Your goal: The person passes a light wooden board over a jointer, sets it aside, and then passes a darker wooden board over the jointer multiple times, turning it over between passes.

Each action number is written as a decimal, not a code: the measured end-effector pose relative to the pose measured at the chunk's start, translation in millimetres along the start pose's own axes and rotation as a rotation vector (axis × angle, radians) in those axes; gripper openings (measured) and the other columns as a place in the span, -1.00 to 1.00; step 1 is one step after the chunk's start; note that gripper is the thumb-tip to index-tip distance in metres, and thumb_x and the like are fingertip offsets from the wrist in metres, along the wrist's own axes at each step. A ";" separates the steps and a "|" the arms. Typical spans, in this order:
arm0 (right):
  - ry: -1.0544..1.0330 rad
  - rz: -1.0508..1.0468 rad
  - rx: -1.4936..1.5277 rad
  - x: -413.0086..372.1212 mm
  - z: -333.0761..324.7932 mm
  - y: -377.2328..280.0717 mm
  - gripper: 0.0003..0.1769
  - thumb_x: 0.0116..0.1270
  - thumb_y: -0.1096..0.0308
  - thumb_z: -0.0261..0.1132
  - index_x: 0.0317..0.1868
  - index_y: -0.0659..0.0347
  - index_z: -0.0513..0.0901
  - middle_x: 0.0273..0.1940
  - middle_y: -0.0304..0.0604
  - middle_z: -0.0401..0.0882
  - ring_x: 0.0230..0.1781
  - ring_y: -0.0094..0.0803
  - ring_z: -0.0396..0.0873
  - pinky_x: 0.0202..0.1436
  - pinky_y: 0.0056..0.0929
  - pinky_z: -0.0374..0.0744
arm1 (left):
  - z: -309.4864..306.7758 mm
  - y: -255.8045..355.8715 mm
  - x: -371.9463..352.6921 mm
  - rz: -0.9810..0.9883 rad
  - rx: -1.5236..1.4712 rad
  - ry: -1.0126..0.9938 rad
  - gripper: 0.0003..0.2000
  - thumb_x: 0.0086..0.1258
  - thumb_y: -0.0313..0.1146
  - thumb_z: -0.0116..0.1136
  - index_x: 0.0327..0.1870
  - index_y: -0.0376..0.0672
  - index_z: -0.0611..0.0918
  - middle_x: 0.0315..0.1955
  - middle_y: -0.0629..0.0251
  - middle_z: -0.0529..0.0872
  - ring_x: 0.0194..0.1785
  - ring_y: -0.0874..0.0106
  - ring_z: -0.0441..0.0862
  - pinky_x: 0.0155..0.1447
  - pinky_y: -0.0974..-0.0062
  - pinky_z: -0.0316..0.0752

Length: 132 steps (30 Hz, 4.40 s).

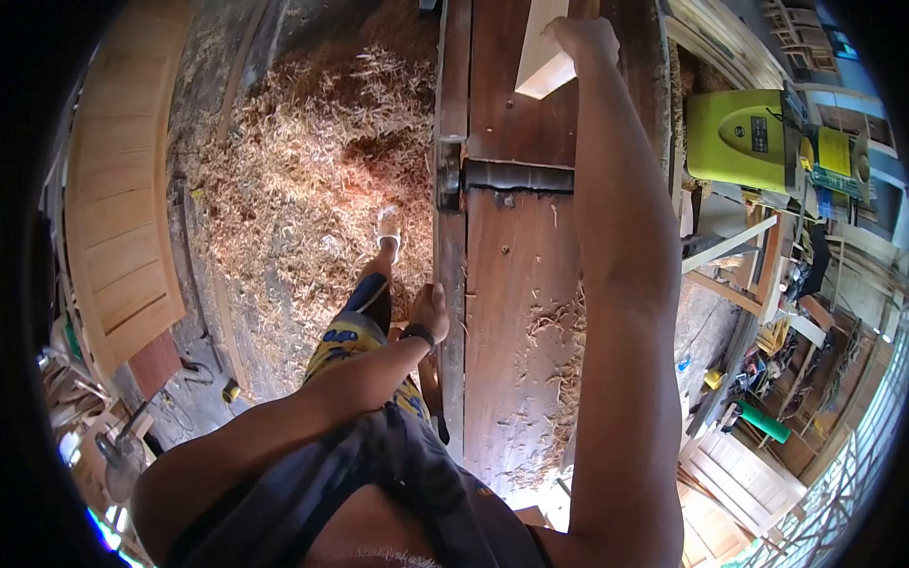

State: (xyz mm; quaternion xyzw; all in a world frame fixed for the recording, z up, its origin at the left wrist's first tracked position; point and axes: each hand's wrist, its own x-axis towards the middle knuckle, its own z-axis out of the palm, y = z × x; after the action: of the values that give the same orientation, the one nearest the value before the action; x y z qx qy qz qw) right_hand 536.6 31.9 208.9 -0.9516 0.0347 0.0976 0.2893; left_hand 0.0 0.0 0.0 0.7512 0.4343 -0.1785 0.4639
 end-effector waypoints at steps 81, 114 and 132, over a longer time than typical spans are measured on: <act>0.047 0.124 -0.398 -782.9 19.2 399.2 0.06 0.43 -0.43 0.13 0.73 -0.04 0.01 0.71 0.25 -0.19 0.71 0.32 -0.22 0.66 0.46 -0.08 | 32.8 67.2 -118.1 0.978 0.484 0.261 -0.22 0.47 0.00 0.24 0.53 -0.35 0.29 0.60 -0.13 0.18 0.64 -0.09 0.13 0.64 -0.07 0.13; 0.047 -0.111 -0.339 -685.7 72.3 350.8 -0.36 0.53 0.10 0.13 0.60 -0.49 0.34 0.72 0.03 -0.07 0.66 0.55 -0.21 0.59 0.60 -0.12 | 35.8 151.8 -7.7 1.191 0.480 0.341 -0.28 0.48 0.00 0.19 0.47 -0.39 0.38 0.53 -0.10 0.34 0.62 -0.04 0.17 0.70 -0.04 -0.01; 0.032 -0.080 -0.309 -648.4 69.0 327.6 -0.33 0.54 0.16 0.12 0.63 -0.43 0.30 0.70 0.11 -0.01 0.66 0.53 -0.19 0.61 0.56 -0.19 | 40.5 180.4 24.7 1.197 0.518 0.333 -0.28 0.48 -0.04 0.18 0.50 -0.41 0.35 0.53 -0.14 0.34 0.61 -0.08 0.19 0.68 -0.06 0.02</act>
State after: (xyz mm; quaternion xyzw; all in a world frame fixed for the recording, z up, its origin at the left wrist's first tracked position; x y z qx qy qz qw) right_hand -149.4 -195.4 108.0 -0.9868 -0.0143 0.0752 0.1427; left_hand 166.8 -57.2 60.7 0.9670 -0.0482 0.1290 0.2145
